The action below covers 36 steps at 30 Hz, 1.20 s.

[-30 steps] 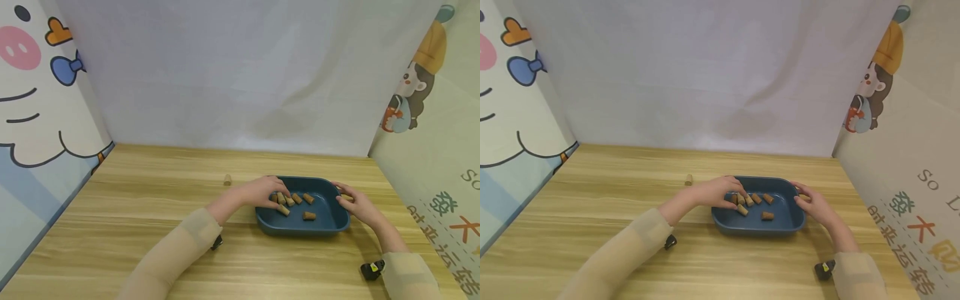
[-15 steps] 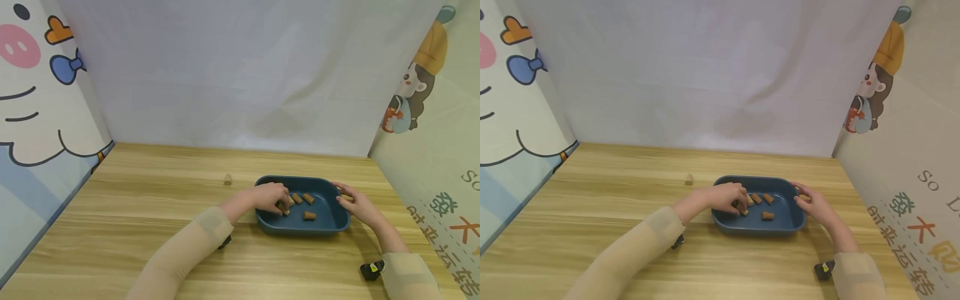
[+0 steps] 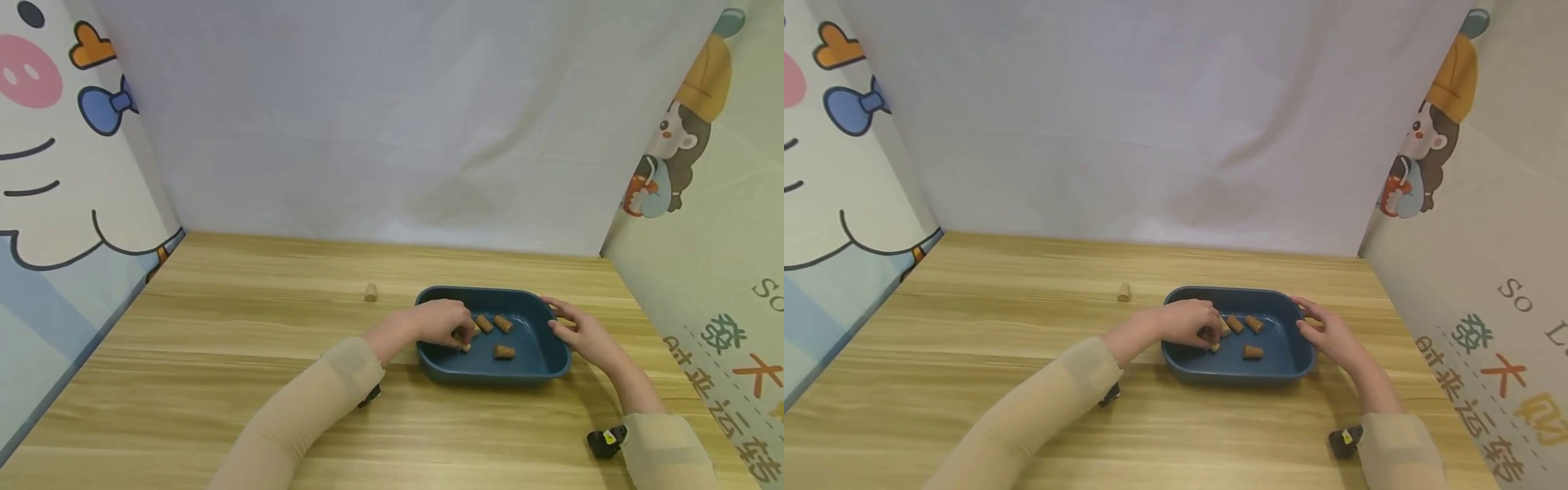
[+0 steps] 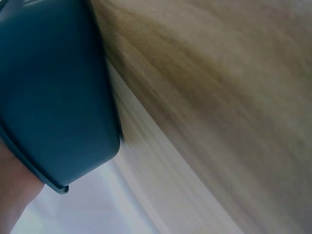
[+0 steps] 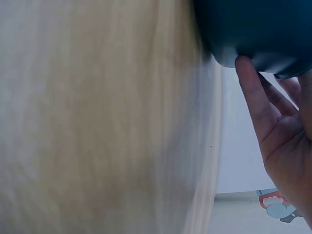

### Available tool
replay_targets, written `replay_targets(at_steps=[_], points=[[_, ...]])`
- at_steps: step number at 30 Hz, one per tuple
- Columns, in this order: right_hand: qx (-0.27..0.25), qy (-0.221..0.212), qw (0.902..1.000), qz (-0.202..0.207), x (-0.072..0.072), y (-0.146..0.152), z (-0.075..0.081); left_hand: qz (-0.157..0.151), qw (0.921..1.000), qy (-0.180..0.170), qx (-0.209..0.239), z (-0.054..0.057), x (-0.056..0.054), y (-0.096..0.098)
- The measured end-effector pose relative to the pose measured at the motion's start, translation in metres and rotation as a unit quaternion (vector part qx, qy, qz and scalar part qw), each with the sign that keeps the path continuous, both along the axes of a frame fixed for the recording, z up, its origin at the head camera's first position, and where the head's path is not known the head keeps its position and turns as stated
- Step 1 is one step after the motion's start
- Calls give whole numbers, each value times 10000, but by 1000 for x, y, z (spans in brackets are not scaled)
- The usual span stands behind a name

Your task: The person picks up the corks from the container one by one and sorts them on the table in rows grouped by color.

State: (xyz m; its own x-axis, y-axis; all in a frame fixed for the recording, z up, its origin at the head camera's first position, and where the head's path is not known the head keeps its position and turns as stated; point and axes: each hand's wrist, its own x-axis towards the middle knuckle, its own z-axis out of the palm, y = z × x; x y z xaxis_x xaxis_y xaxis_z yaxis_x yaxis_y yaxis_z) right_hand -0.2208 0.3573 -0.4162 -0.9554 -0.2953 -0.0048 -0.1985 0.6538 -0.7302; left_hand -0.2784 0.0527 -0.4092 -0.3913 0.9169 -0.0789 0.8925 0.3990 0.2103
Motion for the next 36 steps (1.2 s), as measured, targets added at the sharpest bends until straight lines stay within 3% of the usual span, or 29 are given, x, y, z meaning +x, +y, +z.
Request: replay_targets(at_steps=[11, 28, 36], points=[[91, 45, 9999, 21, -1, 0, 1, 41, 9999, -109, 77, -1, -2, 0], [180, 112, 9998, 6, -1, -1, 1, 244, 9934, -669, 894, 21, 6, -22], [25, 36, 10000, 25, 0, -1, 0, 396, 9905, -677, 1134, 33, 8, -36]])
